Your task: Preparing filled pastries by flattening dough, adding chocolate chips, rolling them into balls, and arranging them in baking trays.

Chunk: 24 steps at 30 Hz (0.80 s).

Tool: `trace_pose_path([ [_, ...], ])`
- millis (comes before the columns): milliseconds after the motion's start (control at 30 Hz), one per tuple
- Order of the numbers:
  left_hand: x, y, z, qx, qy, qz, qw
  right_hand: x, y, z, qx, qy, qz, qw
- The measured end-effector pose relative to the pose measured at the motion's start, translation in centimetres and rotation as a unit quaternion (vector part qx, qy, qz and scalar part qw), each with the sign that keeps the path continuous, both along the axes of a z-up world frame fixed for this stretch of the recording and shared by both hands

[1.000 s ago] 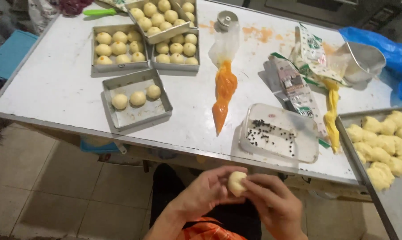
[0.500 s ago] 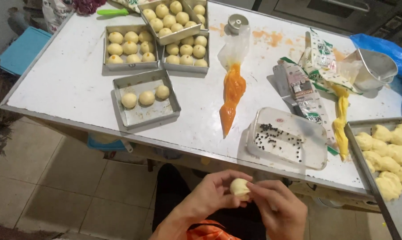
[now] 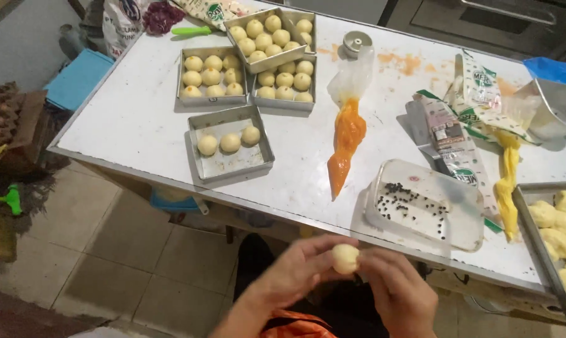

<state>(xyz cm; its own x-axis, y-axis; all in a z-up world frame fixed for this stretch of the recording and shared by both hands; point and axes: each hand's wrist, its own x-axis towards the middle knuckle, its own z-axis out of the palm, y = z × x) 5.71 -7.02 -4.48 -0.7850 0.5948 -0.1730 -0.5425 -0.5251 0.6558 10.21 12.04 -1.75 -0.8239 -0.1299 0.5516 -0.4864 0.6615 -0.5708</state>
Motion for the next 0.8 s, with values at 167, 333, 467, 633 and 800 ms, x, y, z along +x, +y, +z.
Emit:
trace_pose_path([
  [167, -7.6, -5.3, -0.3, -0.204, 0.133, 0.142, 0.960, 0.5, -1.3, 0.7, -0.264, -0.113, -0.051, 0.956],
  [333, -21.2, -10.7, -10.7, -0.597, 0.244, 0.298, 0.704, 2.1, 2.7, -2.4, -0.282, -0.163, -0.193, 0.925],
  [467, -20.9, -10.8, -11.7, -0.545, 0.199, 0.170, 0.796, 3.6, 7.4, -2.5, -0.267, -0.134, -0.215, 0.930],
  [633, -20.5, -14.3, -16.0, -0.737, 0.510, 0.294, 0.334, 5.8, 17.3, 1.8, -0.201, -0.228, -0.339, 0.890],
  [800, -22.2, -14.6, -23.9, -0.455, 0.467, 0.382, 0.655, 4.0, 30.2, 4.1, -0.255, -0.278, -0.540, 0.753],
])
